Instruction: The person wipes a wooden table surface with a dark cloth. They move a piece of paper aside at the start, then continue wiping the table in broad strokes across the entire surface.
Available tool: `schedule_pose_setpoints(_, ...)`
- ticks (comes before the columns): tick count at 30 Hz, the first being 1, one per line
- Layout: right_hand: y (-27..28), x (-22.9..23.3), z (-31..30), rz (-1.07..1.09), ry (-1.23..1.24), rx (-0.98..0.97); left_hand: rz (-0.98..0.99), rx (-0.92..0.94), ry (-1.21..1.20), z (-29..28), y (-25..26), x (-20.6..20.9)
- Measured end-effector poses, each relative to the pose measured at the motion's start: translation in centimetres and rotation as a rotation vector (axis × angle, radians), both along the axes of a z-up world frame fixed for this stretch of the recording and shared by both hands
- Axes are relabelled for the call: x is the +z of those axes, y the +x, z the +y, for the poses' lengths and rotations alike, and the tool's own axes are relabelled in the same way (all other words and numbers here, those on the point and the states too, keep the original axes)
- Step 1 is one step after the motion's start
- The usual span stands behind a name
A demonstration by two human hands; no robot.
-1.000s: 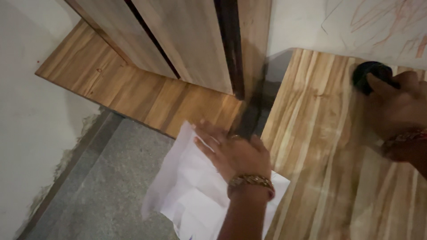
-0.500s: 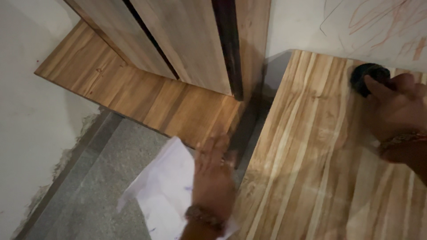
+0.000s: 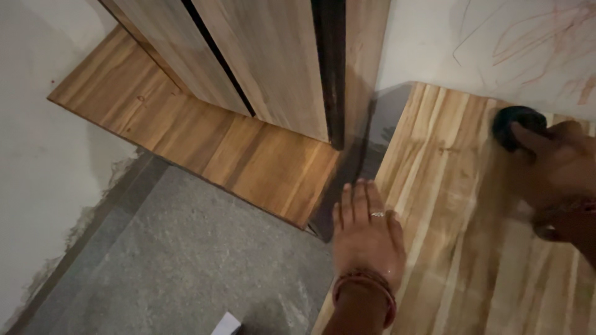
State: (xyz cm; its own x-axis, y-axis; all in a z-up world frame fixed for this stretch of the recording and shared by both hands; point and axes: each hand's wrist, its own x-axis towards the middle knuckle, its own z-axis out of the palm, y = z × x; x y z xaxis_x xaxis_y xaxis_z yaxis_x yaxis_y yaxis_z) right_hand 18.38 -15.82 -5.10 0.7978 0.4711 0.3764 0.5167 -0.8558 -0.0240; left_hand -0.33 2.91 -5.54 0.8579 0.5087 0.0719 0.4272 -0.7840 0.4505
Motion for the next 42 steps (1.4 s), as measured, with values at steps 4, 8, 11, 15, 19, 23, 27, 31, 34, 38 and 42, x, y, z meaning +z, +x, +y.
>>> schedule_pose_setpoints(4,-0.7,-0.5,1.6,0.011,-0.006,0.033,-0.047,-0.053,0.046,0.2,0.2,0.0)
schedule_pose_setpoints(8,-1.1,-0.7,3.6,0.039,-0.055,0.106,-0.024,-0.040,-0.069,0.0,-0.2,0.4)
schedule_pose_setpoints(11,-0.6,-0.5,4.7,0.065,-0.074,0.133,-0.019,-0.046,-0.040,0.2,-0.3,0.5)
schedule_pose_setpoints(15,0.8,0.3,6.3,0.085,-0.060,0.108,-0.032,-0.052,-0.018,0.0,-0.2,0.3)
schedule_pose_setpoints(19,0.5,0.9,8.0,0.099,-0.116,0.153,0.005,-0.039,-0.057,0.6,0.2,0.1)
schedule_pose_setpoints(23,-0.8,1.2,6.2,0.146,-0.200,0.363,0.049,-0.093,-0.104,0.2,0.3,-0.1)
schedule_pose_setpoints(27,0.8,1.5,6.8,0.293,-0.089,0.465,0.031,-0.036,-0.109,0.7,0.1,0.2)
schedule_pose_setpoints(31,4.0,2.4,8.9,0.185,-0.104,0.215,0.000,-0.005,-0.161,0.4,0.2,0.6)
schedule_pose_setpoints(34,2.9,2.2,10.3,0.282,0.090,0.269,0.003,0.002,-0.209,0.3,0.0,0.6)
schedule_pose_setpoints(38,-1.4,1.5,10.5,0.247,-0.114,0.529,-0.013,-0.009,-0.186,0.3,0.0,0.2)
schedule_pose_setpoints(42,-2.1,2.6,11.2,0.259,-0.203,0.762,-0.055,-0.016,-0.123,0.3,0.1,-0.6)
